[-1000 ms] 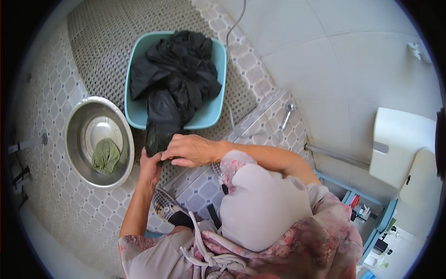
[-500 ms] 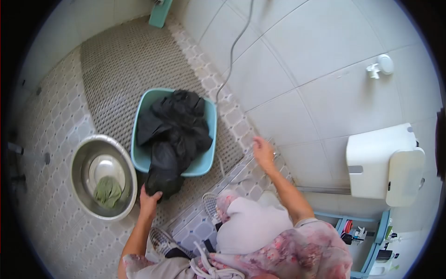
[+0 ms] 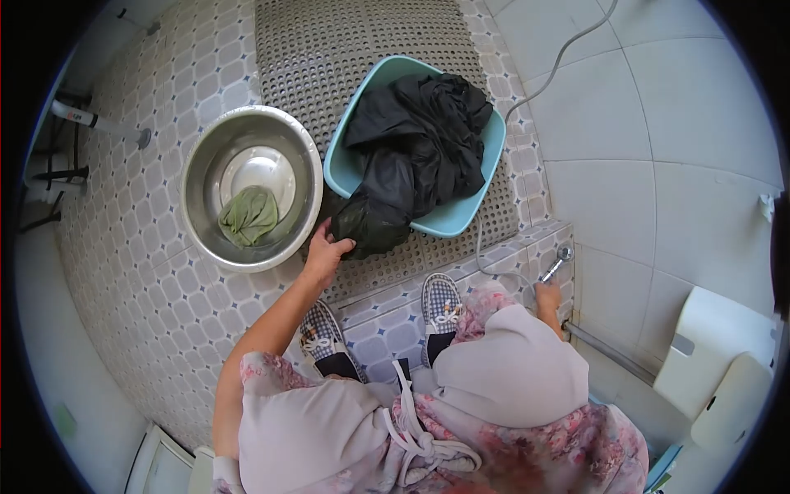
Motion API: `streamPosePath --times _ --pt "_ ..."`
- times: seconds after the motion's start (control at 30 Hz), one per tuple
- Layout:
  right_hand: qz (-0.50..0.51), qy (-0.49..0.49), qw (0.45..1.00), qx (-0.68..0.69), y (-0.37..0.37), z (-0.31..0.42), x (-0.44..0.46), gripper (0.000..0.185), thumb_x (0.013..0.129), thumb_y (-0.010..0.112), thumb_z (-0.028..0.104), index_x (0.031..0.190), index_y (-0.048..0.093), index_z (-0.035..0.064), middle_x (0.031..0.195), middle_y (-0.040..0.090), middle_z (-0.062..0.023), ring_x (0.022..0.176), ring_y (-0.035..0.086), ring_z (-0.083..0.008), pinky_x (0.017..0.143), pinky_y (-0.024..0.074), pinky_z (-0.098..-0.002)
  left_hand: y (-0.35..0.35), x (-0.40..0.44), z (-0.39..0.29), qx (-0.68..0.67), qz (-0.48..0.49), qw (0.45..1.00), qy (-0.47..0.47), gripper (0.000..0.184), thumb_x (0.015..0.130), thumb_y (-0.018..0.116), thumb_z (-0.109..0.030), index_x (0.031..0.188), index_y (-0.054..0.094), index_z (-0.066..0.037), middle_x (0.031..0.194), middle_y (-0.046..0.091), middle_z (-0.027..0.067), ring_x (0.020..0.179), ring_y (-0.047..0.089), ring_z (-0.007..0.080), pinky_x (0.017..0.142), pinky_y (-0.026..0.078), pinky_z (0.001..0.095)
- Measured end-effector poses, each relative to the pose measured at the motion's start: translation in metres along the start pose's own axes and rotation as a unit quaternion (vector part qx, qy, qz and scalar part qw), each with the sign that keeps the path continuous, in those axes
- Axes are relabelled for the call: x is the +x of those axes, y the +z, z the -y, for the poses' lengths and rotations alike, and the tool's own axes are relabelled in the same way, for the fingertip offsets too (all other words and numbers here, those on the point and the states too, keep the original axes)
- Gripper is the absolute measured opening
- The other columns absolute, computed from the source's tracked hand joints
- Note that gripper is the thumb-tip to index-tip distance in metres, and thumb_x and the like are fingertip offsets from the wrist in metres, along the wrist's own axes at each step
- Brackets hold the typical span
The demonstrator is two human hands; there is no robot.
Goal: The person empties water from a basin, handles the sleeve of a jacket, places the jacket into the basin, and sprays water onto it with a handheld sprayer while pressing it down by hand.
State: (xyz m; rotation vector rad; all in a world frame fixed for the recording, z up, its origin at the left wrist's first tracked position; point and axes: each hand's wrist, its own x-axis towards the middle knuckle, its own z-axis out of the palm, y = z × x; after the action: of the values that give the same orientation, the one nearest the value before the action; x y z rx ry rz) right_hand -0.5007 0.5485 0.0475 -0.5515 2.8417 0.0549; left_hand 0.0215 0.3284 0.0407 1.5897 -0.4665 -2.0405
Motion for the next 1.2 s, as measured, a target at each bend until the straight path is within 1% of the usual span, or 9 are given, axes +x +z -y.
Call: streamPosePath --times 0.13,0.33,0.43,0.53,0.77,0.9,1.07,1.13,1.2 --pt "0.031 0.03 0.998 0.041 0.013 -0.007 0.023 0.049 0.069 0.069 0.027 0.11 0.061 -0.0005 0.097 0.069 -0.0179 0.094 0.066 -0.0355 0.085 0.0492 -0.0421 -0.006 0.005 0.011 -0.034 0.01 0.999 0.035 0.088 0.073 0.066 0.0 0.148 0.02 0.002 0.122 0.056 0.0133 0.105 0.058 0.0213 0.086 0.048 0.0293" --pt "-0.07 -0.058 0.996 0.013 0.013 -0.006 0.042 0.026 0.072 0.067 0.014 0.093 0.061 -0.0006 0.073 0.063 -0.0096 0.062 0.062 -0.0208 0.053 0.0467 -0.0346 -0.011 0.0 0.007 -0.015 0.026 0.999 0.01 0.088 0.077 0.068 -0.007 0.15 0.019 -0.002 0.127 0.054 0.0152 0.102 0.06 0.0203 0.078 0.052 0.0317" --pt "0.02 0.029 0.968 0.249 0.008 -0.002 0.048 0.026 0.072 0.065 0.017 0.093 0.058 0.0033 0.071 0.061 -0.0092 0.054 0.06 -0.0216 0.048 0.0464 -0.0346 -0.014 -0.002 0.005 0.004 0.041 0.999 -0.007 0.089 0.08 0.07 -0.014 0.15 0.016 -0.003 0.132 0.05 0.0156 0.106 0.059 0.0221 0.075 0.053 0.035" --pt "0.083 0.102 0.904 0.408 -0.017 0.012 0.039 0.025 0.073 0.062 0.009 0.096 0.052 0.0054 0.063 0.051 -0.0034 0.044 0.048 -0.0121 0.036 0.0333 -0.0259 -0.015 -0.005 0.005 0.086 0.016 0.996 0.011 0.093 0.078 0.074 -0.023 0.15 0.019 -0.002 0.128 0.054 0.0166 0.101 0.06 0.0208 0.072 0.053 0.0331" --pt "0.017 -0.075 0.867 0.492 -0.078 0.102 -0.031 0.03 0.076 0.056 -0.004 0.103 0.048 0.0064 0.073 0.049 -0.0008 0.049 0.043 -0.0083 0.037 0.0309 -0.0244 -0.025 -0.027 -0.007 0.362 -0.036 0.926 0.102 0.073 0.079 0.074 -0.032 0.134 0.044 0.004 0.106 0.064 0.0143 0.08 0.062 0.0161 0.07 0.051 0.0287" --pt "0.059 -0.275 0.845 0.455 -0.096 0.17 -0.072 0.039 0.076 0.058 -0.006 0.111 0.047 0.0075 0.082 0.049 0.0012 0.064 0.047 -0.0052 0.051 0.0386 -0.0203 -0.005 -0.056 -0.06 0.357 0.104 0.919 0.129 0.036 0.087 0.067 -0.025 0.111 0.058 0.0 0.092 0.064 0.0057 0.083 0.06 0.0112 0.075 0.049 0.027" --pt "0.132 -0.396 0.803 0.426 -0.093 0.267 -0.12 0.034 0.074 0.064 -0.002 0.105 0.055 0.0102 0.083 0.048 0.0024 0.072 0.048 -0.0048 0.061 0.0424 -0.0206 0.054 -0.077 -0.116 0.449 0.275 0.848 0.062 0.044 0.088 0.069 -0.035 0.116 0.061 -0.002 0.098 0.065 0.0061 0.088 0.06 0.0129 0.076 0.05 0.0277" --pt "0.183 -0.408 0.764 0.465 -0.079 0.291 -0.125 0.03 0.074 0.066 0.0 0.101 0.057 0.0093 0.081 0.049 0.0022 0.071 0.048 -0.0062 0.062 0.0432 -0.0229 0.092 -0.092 -0.14 0.425 0.282 0.858 -0.054 0.064 0.088 0.062 -0.052 0.129 0.053 -0.003 0.116 0.061 0.0091 0.106 0.056 0.0172 0.078 0.053 0.0308" --pt "0.207 -0.413 0.765 0.449 -0.097 0.31 -0.144 0.032 0.073 0.067 0.001 0.102 0.057 0.0085 0.079 0.048 0.0013 0.071 0.049 -0.008 0.062 0.0438 -0.0246 0.121 -0.087 -0.143 0.395 0.235 0.887 -0.048 0.068 0.09 0.056 -0.056 0.131 0.051 -0.002 0.121 0.059 0.0091 0.111 0.054 0.0186 0.082 0.051 0.0327"
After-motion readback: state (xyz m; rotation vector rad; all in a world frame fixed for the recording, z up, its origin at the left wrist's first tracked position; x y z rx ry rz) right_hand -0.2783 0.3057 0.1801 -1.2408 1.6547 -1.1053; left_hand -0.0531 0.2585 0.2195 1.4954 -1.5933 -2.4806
